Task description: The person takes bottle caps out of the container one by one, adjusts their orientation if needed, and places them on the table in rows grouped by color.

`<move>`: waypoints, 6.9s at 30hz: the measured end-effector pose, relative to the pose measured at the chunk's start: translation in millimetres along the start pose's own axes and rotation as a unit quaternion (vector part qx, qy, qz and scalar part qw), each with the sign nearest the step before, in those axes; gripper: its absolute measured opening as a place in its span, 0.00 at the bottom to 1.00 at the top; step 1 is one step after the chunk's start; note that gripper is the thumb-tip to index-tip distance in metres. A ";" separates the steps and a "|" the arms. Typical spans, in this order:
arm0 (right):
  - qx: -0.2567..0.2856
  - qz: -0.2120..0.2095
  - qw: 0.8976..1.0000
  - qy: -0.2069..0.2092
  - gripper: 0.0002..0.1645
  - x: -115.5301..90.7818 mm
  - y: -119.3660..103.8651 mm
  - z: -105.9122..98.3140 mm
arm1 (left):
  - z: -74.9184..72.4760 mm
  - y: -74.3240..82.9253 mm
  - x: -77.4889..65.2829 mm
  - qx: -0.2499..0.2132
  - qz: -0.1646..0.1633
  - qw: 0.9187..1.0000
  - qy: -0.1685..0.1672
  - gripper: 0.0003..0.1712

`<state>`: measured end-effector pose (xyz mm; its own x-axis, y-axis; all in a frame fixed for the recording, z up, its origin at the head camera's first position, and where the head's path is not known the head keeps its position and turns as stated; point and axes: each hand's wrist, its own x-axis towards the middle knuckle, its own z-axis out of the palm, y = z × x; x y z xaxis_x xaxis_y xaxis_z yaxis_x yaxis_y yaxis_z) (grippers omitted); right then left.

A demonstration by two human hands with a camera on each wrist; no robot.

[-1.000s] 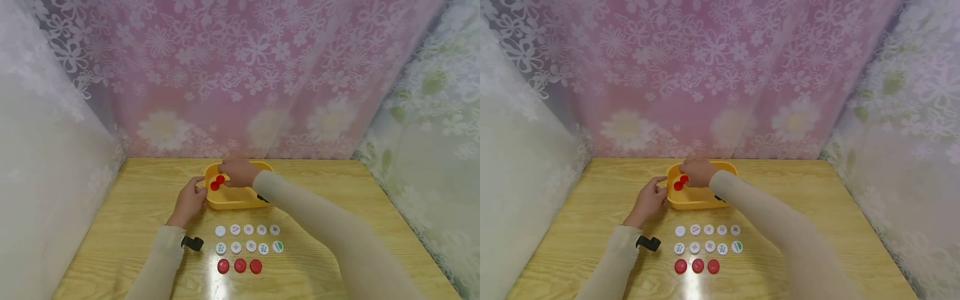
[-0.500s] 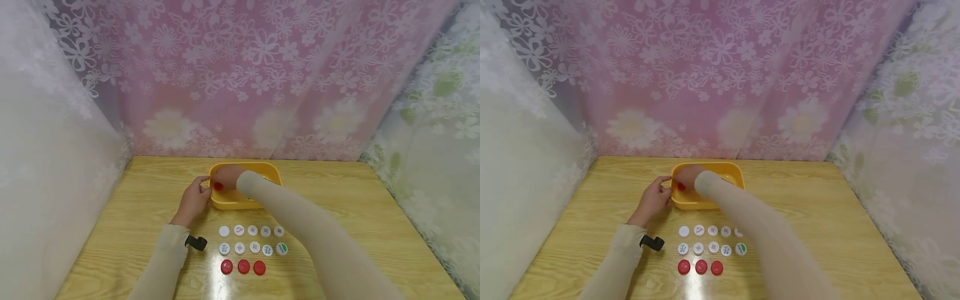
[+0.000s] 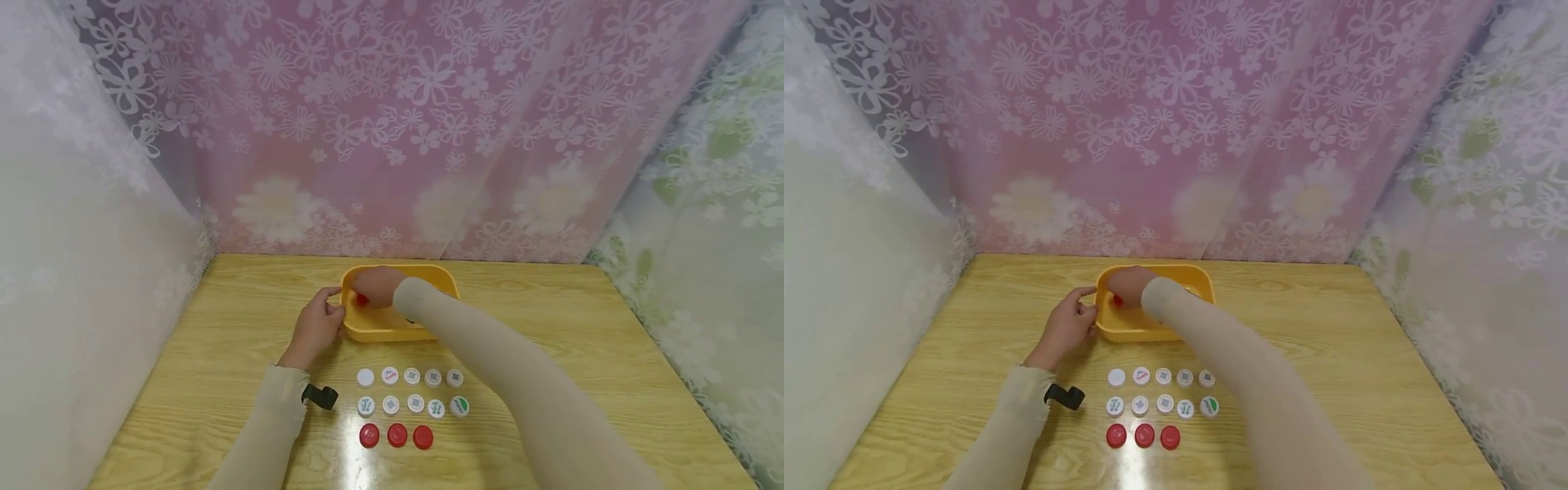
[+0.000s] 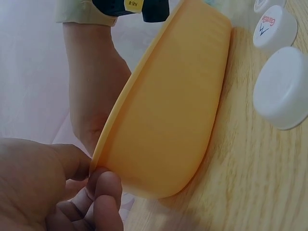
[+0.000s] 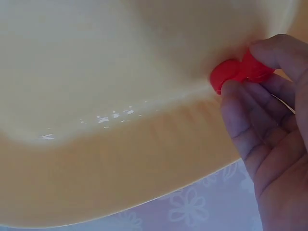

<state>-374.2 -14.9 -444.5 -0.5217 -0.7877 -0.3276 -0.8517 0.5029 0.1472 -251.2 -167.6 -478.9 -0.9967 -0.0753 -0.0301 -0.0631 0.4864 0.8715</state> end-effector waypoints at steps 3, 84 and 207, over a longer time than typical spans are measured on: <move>0.024 0.003 1.000 0.006 0.14 -6.2 4.1 1.5 | 0.9 0.6 -0.6 -0.005 0.000 1.000 0.001 0.26; 0.194 0.041 0.939 0.282 0.10 -256.7 -84.8 74.5 | 7.2 0.8 -3.6 -0.039 -0.022 0.999 -0.001 0.27; 0.183 0.009 0.958 0.222 0.01 -274.2 -92.5 122.3 | -13.0 -10.1 -4.5 -0.032 -0.045 0.998 -0.001 0.29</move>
<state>-146.4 198.1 -482.5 -0.5746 -0.8107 0.1127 -0.8108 0.5449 -0.2140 -245.4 -183.4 -481.1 -0.9872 -0.1149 -0.1106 -0.1493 0.4218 0.8943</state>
